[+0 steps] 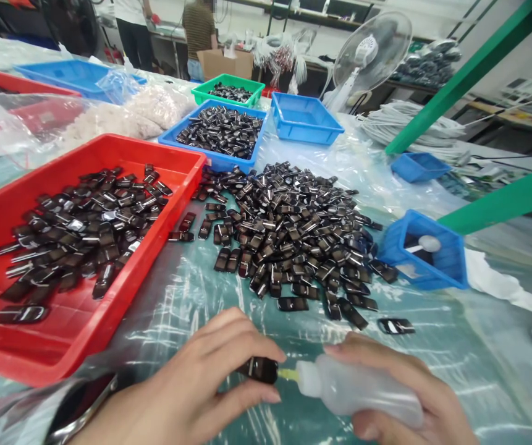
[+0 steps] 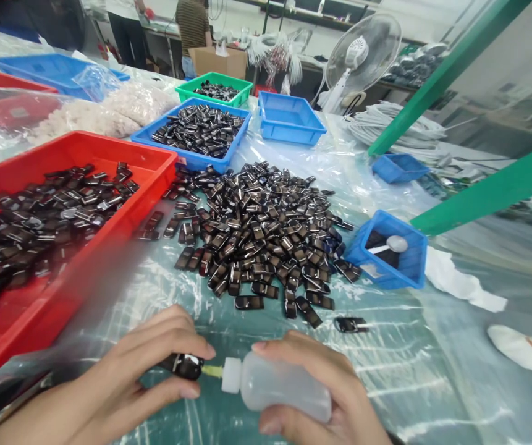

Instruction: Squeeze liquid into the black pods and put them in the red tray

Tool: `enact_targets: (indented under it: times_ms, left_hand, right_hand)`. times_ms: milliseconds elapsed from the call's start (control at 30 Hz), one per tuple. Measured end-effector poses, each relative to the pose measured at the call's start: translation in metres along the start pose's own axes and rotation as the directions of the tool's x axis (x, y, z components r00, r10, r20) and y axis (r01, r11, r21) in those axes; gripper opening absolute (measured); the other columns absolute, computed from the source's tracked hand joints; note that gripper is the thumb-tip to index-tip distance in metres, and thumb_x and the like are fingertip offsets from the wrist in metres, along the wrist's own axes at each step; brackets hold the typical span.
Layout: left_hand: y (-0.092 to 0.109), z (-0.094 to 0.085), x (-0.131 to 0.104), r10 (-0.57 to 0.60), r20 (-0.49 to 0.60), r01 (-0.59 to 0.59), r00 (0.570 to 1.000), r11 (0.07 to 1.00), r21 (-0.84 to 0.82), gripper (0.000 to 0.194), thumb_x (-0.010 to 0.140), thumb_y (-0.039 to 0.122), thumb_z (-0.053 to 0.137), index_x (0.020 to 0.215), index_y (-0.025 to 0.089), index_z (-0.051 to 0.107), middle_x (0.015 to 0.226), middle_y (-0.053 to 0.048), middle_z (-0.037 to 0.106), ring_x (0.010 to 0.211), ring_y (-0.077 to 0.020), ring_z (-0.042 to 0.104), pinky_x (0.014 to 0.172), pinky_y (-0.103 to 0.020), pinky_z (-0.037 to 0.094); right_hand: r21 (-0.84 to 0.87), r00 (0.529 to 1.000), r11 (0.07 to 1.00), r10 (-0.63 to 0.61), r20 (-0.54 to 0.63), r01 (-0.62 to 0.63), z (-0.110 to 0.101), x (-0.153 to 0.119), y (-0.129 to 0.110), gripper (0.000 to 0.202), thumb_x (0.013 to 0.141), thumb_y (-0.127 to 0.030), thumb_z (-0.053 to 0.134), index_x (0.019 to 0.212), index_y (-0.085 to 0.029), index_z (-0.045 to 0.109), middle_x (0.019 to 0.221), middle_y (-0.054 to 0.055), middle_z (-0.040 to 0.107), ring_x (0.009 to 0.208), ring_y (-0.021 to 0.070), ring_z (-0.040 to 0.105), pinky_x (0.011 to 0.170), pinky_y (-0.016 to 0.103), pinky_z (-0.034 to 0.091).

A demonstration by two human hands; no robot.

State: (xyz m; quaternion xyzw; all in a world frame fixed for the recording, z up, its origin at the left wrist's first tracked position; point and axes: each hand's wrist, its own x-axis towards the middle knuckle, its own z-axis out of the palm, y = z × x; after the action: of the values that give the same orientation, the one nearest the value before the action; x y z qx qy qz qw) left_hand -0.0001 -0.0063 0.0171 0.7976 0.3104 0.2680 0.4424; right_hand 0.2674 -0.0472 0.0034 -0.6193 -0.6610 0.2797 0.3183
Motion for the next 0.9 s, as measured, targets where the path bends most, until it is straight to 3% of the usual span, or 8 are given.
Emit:
enact_targets:
  times_ms: [100,233,500,600,733,833,900]
  left_hand:
    - [0.001,-0.001,-0.001,-0.008,0.012,0.008,1.000,1.000,0.010,0.020,0.093,0.020,0.059,0.111,0.022,0.053,0.098,-0.001,0.058,0.094,-0.0151,0.054,0.080,-0.023,0.044]
    - [0.000,0.001,0.002,0.050,-0.054,-0.048,0.997,0.998,0.033,0.016,0.092,0.021,0.060,0.108,0.019,0.056,0.092,-0.001,0.060,0.085,-0.0153,0.055,0.075,-0.024,0.045]
    - [0.001,0.000,0.003,0.029,-0.035,-0.027,0.999,0.998,0.061,0.013,0.092,0.022,0.061,0.104,0.018,0.059,0.090,-0.002,0.063,0.085,-0.0154,0.058,0.074,-0.024,0.048]
    - [0.001,0.002,0.003,0.024,-0.097,-0.017,0.995,0.997,0.069,0.019,0.093,0.032,0.058,0.107,0.019,0.059,0.092,-0.002,0.067,0.084,-0.0155,0.062,0.073,-0.024,0.049]
    - [0.001,0.005,0.005,-0.041,-0.127,0.055,0.991,0.993,0.107,0.026,0.094,0.043,0.053,0.097,0.019,0.063,0.082,-0.002,0.070,0.072,-0.0160,0.065,0.064,-0.026,0.049]
    - [0.000,0.005,0.005,-0.042,-0.080,0.056,0.996,0.983,0.173,0.031,0.099,0.037,0.044,0.082,0.017,0.062,0.069,-0.002,0.064,0.064,-0.0166,0.061,0.059,-0.028,0.049]
    - [0.000,0.004,0.002,-0.059,-0.055,0.069,0.997,0.977,0.202,0.025,0.098,0.033,0.044,0.084,0.017,0.058,0.073,-0.003,0.062,0.069,-0.0183,0.061,0.062,-0.030,0.050]
  right_hand:
    - [-0.023,0.996,0.996,-0.084,0.038,0.085,-0.004,0.003,0.003,0.039,0.067,-0.066,0.068,0.098,-0.044,0.074,0.099,0.002,0.075,0.089,0.0243,0.073,0.068,0.028,0.063]
    - [-0.051,0.995,0.994,-0.096,0.017,0.096,-0.006,0.008,-0.006,0.037,0.066,-0.067,0.068,0.094,-0.044,0.074,0.092,0.000,0.076,0.082,0.0220,0.074,0.067,0.027,0.063]
    - [-0.035,1.000,0.999,0.007,-0.018,-0.007,-0.004,0.009,-0.022,0.039,0.061,-0.072,0.067,0.086,-0.044,0.077,0.089,0.002,0.077,0.081,0.0241,0.073,0.070,0.033,0.062]
    - [-0.022,1.000,1.000,0.001,-0.022,-0.002,-0.003,0.010,-0.024,0.041,0.062,-0.073,0.065,0.087,-0.042,0.077,0.089,0.002,0.077,0.081,0.0237,0.073,0.068,0.031,0.062]
    - [-0.047,0.997,0.997,-0.069,-0.045,0.067,-0.002,0.012,-0.024,0.039,0.064,-0.072,0.064,0.089,-0.045,0.075,0.088,-0.001,0.077,0.076,0.0205,0.074,0.063,0.025,0.062]
    - [-0.008,0.981,0.981,-0.195,0.019,0.195,-0.004,0.017,-0.021,0.034,0.071,-0.065,0.065,0.097,-0.046,0.072,0.086,-0.003,0.076,0.069,0.0170,0.074,0.056,0.019,0.060]
    - [0.058,0.958,0.961,-0.276,0.082,0.272,-0.006,0.021,-0.019,0.034,0.075,-0.058,0.067,0.106,-0.045,0.068,0.083,-0.003,0.075,0.066,0.0162,0.073,0.052,0.018,0.059]
